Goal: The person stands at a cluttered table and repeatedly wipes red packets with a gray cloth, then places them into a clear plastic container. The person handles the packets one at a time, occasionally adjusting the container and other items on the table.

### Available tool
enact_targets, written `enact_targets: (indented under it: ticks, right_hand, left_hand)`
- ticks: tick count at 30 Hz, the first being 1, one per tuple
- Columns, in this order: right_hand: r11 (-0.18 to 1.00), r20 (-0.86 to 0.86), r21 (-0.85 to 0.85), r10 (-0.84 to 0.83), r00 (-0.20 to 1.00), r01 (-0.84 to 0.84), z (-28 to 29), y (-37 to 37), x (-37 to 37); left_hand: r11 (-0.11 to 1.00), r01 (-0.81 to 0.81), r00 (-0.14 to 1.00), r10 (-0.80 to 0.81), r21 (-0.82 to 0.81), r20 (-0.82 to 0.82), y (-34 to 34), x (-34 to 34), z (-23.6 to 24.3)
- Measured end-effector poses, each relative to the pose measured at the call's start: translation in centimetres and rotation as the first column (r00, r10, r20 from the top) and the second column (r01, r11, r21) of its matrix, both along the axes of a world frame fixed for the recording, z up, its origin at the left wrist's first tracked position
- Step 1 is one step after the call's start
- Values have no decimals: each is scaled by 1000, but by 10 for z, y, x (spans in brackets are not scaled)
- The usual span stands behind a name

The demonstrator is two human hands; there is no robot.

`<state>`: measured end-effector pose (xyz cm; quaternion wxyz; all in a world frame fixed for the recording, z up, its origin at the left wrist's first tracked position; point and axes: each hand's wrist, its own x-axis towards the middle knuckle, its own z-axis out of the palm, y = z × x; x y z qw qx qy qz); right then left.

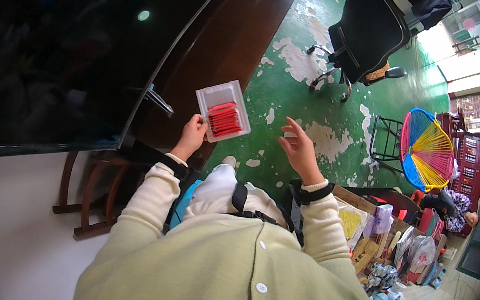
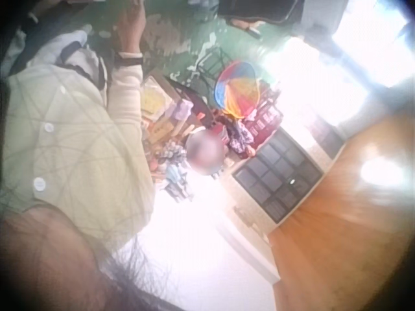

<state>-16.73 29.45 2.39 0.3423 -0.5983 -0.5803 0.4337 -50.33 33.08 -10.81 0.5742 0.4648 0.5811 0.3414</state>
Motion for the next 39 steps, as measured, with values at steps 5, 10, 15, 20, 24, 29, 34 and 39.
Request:
enact_targets:
  ticks: [5, 10, 15, 20, 24, 29, 34, 39]
  right_hand:
    - [998, 39, -31, -54, 998, 55, -4, -4, 16]
    - [991, 114, -96, -86, 990, 97, -8, -13, 30]
    - [984, 133, -94, -139, 981, 152, -12, -24, 44]
    - [974, 119, -68, -207, 971, 216, -15, -37, 57]
    - [954, 89, -72, -284, 955, 290, -12, -53, 66]
    - [913, 70, -60, -399, 914, 403, -6, -92, 79]
    - [839, 149, -1, -538, 829, 545, 2, -144, 92]
    - [712, 162, 21, -695, 701, 702, 5, -212, 106]
  left_hand:
    - [969, -239, 970, 242, -70, 39, 12, -18, -43]
    - [932, -310, 945, 324, -188, 48, 21, -28, -73]
    - [911, -330, 942, 333, -249, -31, 32, -28, -78]
    - [901, -322, 943, 332, -290, -15, 37, -29, -83]
    - [875, -325, 936, 351, -359, 9, 43, -39, -102]
    - [965, -251, 894, 201, -77, -401, 62, -57, -109]
    - [957, -68, 671, 253, 282, -697, 75, -17, -55]
    - [904, 320, 768, -72, 283, -637, 91, 78, -17]
